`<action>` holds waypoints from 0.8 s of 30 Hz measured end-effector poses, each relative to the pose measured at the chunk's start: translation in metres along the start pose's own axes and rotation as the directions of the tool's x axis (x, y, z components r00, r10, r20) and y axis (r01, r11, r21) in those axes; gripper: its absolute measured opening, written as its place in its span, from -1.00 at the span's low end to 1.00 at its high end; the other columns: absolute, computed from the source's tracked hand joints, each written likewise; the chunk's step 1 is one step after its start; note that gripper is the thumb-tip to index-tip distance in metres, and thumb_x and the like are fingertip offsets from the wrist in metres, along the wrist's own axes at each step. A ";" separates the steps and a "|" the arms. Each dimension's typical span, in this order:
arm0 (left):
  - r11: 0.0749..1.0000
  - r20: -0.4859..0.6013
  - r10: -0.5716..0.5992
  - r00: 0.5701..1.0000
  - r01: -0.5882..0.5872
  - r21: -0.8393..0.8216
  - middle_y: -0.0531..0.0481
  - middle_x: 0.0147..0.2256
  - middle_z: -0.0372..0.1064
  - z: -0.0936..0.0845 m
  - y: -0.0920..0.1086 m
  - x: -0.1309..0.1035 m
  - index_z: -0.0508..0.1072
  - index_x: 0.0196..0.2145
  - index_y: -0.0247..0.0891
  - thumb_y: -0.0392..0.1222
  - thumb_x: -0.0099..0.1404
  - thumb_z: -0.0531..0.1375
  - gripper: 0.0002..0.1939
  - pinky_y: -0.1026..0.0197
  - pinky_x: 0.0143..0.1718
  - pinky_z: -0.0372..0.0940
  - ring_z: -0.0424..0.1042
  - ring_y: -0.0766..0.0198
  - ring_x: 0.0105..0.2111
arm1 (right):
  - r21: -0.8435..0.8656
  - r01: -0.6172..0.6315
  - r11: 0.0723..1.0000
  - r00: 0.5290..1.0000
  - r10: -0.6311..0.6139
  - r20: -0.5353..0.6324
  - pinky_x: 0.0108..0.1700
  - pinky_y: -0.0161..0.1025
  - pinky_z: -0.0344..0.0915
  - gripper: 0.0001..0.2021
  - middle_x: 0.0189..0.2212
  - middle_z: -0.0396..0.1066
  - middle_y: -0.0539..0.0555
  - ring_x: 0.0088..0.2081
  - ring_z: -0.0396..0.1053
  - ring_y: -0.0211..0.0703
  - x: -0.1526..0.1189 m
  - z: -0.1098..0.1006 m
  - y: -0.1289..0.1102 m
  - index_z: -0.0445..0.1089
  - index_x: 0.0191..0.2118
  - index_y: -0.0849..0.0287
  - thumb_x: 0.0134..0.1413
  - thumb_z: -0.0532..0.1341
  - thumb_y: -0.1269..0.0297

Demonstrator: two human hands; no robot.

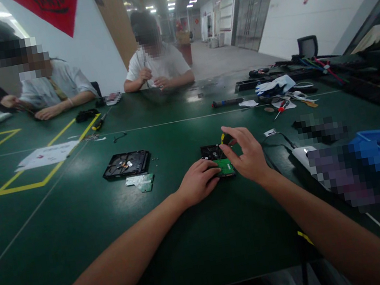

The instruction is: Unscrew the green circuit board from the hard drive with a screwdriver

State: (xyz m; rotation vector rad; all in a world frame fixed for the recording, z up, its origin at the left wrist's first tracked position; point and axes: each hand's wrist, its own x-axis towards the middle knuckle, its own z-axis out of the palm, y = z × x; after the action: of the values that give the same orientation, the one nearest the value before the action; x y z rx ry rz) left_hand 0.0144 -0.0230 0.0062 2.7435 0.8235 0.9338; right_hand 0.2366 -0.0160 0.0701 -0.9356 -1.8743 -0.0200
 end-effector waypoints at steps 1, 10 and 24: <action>1.000 -0.002 0.000 1.000 0.000 0.000 -0.16 0.07 0.44 0.000 0.000 0.000 0.50 0.08 -0.20 -0.16 0.47 0.19 -0.73 -0.14 0.18 0.38 0.42 0.04 0.10 | -0.003 -0.003 1.000 1.000 0.003 -0.005 -0.01 0.04 0.52 -0.56 0.01 0.44 0.14 -0.07 0.49 -0.01 0.000 0.000 0.000 0.32 0.28 -0.08 0.33 0.26 0.27; 1.000 -0.011 0.008 1.000 -0.008 0.001 -0.17 0.07 0.44 0.001 0.000 0.000 0.50 0.08 -0.21 -0.15 0.48 0.18 -0.73 -0.14 0.17 0.38 0.42 0.03 0.11 | 0.040 -0.003 0.999 1.000 0.002 0.030 0.14 0.10 0.47 -0.54 0.13 0.47 0.11 0.07 0.50 0.01 -0.001 0.002 0.001 0.26 0.32 -0.09 0.38 0.14 0.38; 1.000 -0.007 0.004 1.000 -0.004 -0.005 -0.18 0.06 0.44 0.000 0.000 0.000 0.50 0.09 -0.19 -0.15 0.48 0.19 -0.73 -0.15 0.16 0.39 0.42 0.02 0.09 | -0.013 -0.012 1.000 0.999 0.012 -0.035 -0.01 0.06 0.52 -0.61 -0.07 0.40 0.12 -0.07 0.46 0.01 0.000 0.000 -0.003 0.37 0.22 -0.10 0.32 0.28 0.23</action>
State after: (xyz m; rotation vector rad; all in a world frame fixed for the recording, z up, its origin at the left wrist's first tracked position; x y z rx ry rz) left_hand 0.0143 -0.0229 0.0058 2.7402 0.8167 0.9455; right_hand 0.2350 -0.0179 0.0713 -0.9499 -1.8384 -0.0410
